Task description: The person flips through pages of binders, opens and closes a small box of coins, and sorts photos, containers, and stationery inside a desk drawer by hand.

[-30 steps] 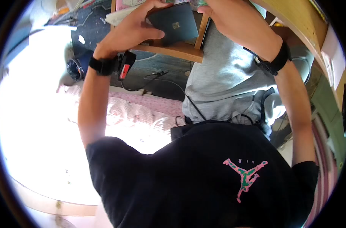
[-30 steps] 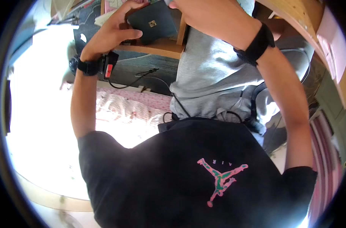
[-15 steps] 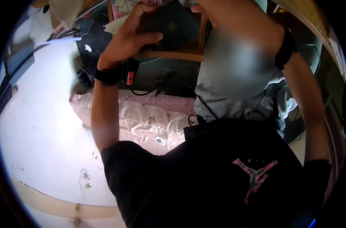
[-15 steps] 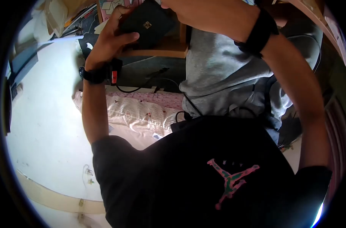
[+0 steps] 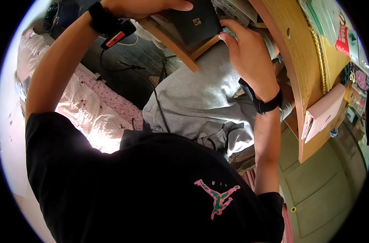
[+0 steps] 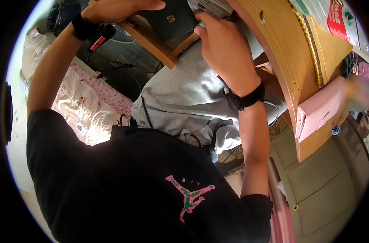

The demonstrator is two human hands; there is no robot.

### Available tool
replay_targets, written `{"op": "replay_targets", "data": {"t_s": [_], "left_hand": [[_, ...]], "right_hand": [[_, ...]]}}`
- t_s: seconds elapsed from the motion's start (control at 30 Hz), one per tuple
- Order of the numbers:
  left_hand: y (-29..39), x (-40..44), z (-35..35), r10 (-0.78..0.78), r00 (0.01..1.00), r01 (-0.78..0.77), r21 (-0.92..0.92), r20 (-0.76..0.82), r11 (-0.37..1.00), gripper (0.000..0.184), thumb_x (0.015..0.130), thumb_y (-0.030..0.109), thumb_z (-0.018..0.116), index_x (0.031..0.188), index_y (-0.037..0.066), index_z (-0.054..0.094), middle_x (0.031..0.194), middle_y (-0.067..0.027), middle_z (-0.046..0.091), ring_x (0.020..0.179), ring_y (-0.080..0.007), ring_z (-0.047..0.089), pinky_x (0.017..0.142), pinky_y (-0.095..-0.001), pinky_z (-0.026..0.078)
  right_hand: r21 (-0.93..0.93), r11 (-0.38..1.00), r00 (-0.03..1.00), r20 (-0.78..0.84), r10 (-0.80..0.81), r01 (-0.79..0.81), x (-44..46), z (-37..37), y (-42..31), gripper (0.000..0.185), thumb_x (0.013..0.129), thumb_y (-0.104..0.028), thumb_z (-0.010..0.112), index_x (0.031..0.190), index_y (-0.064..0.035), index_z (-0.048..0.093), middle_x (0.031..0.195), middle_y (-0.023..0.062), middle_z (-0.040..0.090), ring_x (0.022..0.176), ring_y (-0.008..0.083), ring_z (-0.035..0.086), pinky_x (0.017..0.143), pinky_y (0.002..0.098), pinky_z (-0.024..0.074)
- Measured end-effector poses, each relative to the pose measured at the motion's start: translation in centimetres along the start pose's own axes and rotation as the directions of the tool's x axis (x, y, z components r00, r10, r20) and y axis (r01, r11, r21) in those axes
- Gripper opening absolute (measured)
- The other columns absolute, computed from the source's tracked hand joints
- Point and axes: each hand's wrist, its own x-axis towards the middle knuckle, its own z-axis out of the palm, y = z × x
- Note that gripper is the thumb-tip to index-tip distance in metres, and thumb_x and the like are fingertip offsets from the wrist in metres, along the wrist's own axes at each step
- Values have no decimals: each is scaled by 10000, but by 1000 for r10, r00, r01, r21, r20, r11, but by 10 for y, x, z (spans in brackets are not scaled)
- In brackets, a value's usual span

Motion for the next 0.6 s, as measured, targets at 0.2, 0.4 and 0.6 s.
{"op": "replay_targets", "data": {"t_s": [0.2, 0.4, 0.6], "left_hand": [[-9, -12, 0, -40, 997, 46, 98, -64, 994, 286, 1061, 203, 581, 1290, 35, 545, 1197, -40, 567, 1146, -141, 515, 1026, -313, 394], [-13, -13, 0, -6, 997, 15, 121, -73, 993, 252, 1051, 201, 593, 1231, 26, 565, 1155, -41, 559, 1118, -150, 510, 1004, -319, 395], [-11, -13, -1, -23, 997, 33, 145, -69, 989, 254, 1047, 210, 599, 1217, 23, 564, 1139, -47, 553, 1101, -153, 505, 994, -322, 395]], "right_hand": [[-22, 999, 998, 54, 29, -28, 3, -2, -10, 217, 976, -132, 623, 1163, -24, 652, 926, 268, 696, 898, 458, 665, 777, 500, 532], [-12, 1000, 998, 59, -10, 11, 4, -2, -10, 213, 971, -127, 623, 1154, -23, 648, 916, 280, 691, 910, 471, 656, 774, 515, 526], [-12, 1000, 997, 70, 21, -20, 3, -1, -12, 210, 971, -126, 620, 1152, -23, 647, 925, 282, 693, 913, 472, 660, 777, 521, 522]]}}
